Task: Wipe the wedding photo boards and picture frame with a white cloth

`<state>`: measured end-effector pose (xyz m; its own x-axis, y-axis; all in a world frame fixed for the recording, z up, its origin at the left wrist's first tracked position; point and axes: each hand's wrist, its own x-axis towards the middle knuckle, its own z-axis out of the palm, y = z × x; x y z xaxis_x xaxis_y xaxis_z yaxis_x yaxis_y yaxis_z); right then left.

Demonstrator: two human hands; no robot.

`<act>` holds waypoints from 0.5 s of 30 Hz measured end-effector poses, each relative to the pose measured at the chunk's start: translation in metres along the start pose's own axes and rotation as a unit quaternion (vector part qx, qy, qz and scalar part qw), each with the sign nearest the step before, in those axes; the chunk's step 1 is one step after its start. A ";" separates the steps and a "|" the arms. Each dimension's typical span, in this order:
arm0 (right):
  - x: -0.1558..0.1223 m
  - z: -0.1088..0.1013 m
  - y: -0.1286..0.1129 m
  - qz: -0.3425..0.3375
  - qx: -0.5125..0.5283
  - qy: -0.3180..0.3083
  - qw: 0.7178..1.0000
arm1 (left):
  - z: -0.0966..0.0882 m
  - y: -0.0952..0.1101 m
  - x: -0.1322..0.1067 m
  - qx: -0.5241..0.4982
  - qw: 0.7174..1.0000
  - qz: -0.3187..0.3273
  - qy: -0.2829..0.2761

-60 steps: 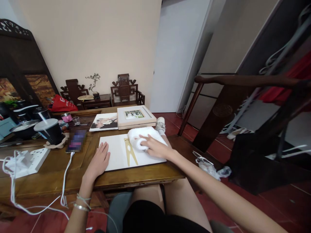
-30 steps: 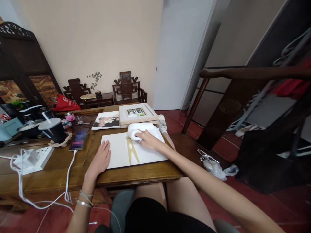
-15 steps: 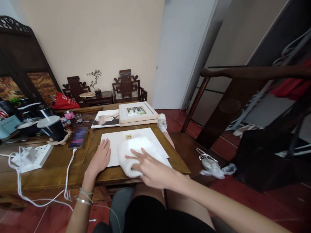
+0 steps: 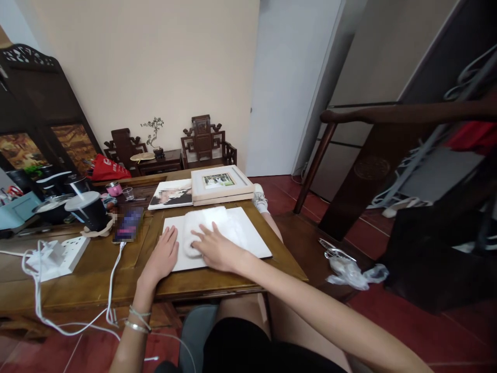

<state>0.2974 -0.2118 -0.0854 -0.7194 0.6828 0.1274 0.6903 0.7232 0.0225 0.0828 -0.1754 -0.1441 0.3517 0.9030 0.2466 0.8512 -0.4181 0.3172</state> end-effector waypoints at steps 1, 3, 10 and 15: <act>-0.013 -0.001 -0.008 -0.022 0.000 0.006 1.000 | 0.000 0.001 0.000 0.002 1.000 -0.001 -0.001; -0.038 -0.004 -0.023 -0.055 0.015 0.014 0.998 | 0.000 0.001 0.000 0.005 1.000 0.001 0.003; -0.030 -0.014 -0.018 -0.058 0.061 0.008 0.996 | 0.000 0.002 -0.001 -0.001 1.000 -0.003 0.013; 0.032 -0.001 0.008 0.013 -0.014 -0.015 1.000 | -0.002 0.005 -0.001 -0.020 0.999 -0.018 0.028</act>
<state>0.2803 -0.1841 -0.0800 -0.7030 0.7044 0.0980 0.7103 0.7022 0.0482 0.0864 -0.1784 -0.1412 0.2986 0.9107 0.2854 0.8460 -0.3910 0.3626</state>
